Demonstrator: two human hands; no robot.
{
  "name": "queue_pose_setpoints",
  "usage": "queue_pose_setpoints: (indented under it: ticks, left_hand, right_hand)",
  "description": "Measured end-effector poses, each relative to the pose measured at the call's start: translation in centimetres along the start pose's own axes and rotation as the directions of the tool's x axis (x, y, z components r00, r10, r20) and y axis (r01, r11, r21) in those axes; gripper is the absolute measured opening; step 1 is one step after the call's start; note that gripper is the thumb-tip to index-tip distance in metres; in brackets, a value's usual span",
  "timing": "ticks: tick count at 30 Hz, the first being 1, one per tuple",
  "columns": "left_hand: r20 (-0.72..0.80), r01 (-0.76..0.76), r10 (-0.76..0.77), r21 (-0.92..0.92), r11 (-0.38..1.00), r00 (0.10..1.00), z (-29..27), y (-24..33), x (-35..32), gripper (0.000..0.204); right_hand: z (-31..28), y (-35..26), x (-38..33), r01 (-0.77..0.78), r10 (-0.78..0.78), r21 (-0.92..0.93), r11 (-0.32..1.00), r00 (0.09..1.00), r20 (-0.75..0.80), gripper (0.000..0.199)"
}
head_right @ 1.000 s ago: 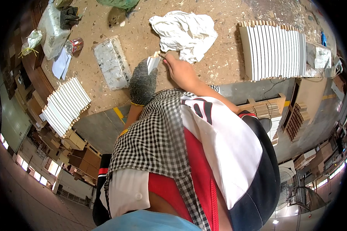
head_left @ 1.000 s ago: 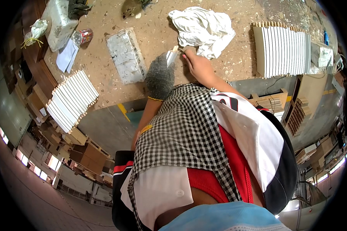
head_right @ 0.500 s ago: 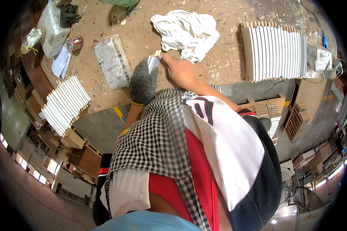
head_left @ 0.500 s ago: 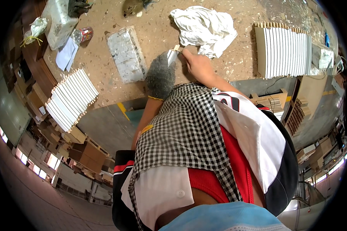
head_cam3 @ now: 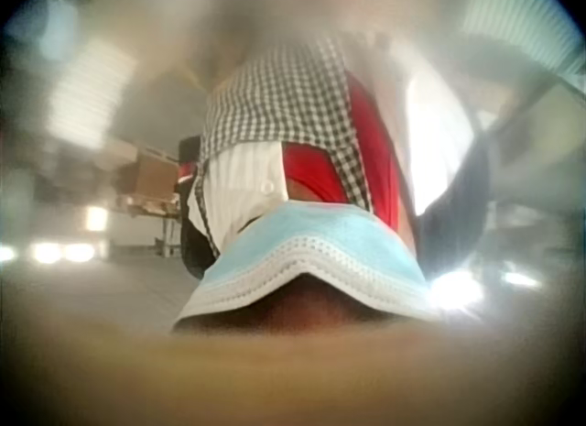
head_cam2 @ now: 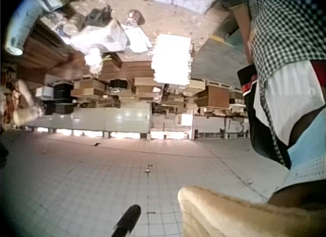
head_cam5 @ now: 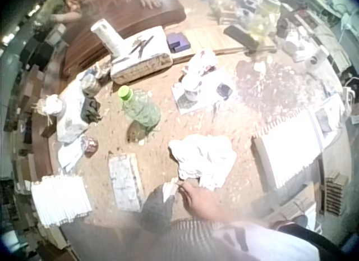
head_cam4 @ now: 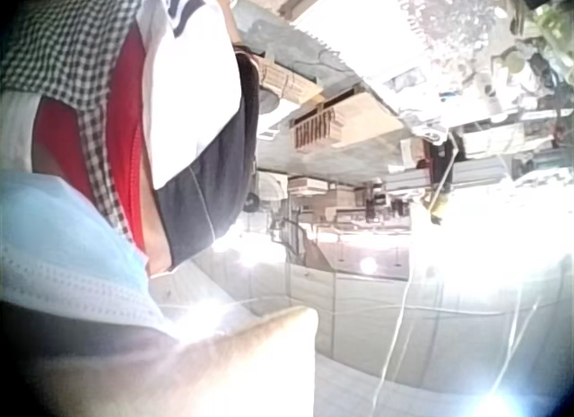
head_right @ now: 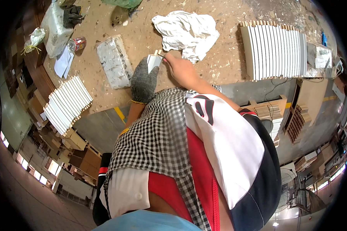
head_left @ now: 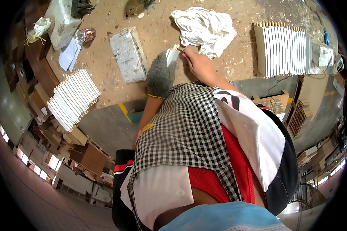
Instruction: The person wipes white slats with a cloth, sands the edges with a blue abrasive block, and uses a metal scraper to clean the surfaces at a workbench.
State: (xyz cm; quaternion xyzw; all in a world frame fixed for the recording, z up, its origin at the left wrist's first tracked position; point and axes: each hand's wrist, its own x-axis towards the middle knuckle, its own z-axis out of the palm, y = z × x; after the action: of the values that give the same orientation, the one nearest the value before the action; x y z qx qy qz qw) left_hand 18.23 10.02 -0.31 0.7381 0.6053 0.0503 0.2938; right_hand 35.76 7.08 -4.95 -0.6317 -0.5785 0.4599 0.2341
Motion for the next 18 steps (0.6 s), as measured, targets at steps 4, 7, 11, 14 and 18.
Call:
queue_pose_setpoints:
  ticks: [4,7,11,14,18]
  left_hand:
    - [-0.006,0.009,-0.009,-0.023,1.0,1.0,0.6,-0.6,0.1,0.041]
    - [-0.037,-0.013,0.014,0.019,1.0,0.999,0.5,-0.4,-0.1,0.04]
    - [0.009,0.007,-0.007,0.003,1.0,1.0,0.5,-0.6,-0.2,0.044]
    - [0.006,-0.037,0.037,0.029,0.999,0.999,0.2,-0.1,-0.3,0.044]
    - [0.049,0.042,-0.043,0.032,0.999,0.998,0.1,0.2,-0.1,0.042]
  right_hand:
    - [-0.2,-0.4,0.3,0.039,-0.039,-0.016,0.999,0.999,-0.012,0.022]
    - [-0.1,-0.7,0.4,0.023,-0.023,-0.017,1.0,1.0,-0.011,0.022]
    - [-0.9,-1.7,0.6,-0.092,0.093,0.037,0.995,0.995,-0.022,0.023]
    - [-1.1,-2.4,0.9,0.031,-0.032,-0.018,0.999,0.996,-0.082,0.023]
    - [-2.0,-3.4,0.7,0.117,-0.12,0.098,0.988,0.992,0.029,0.027]
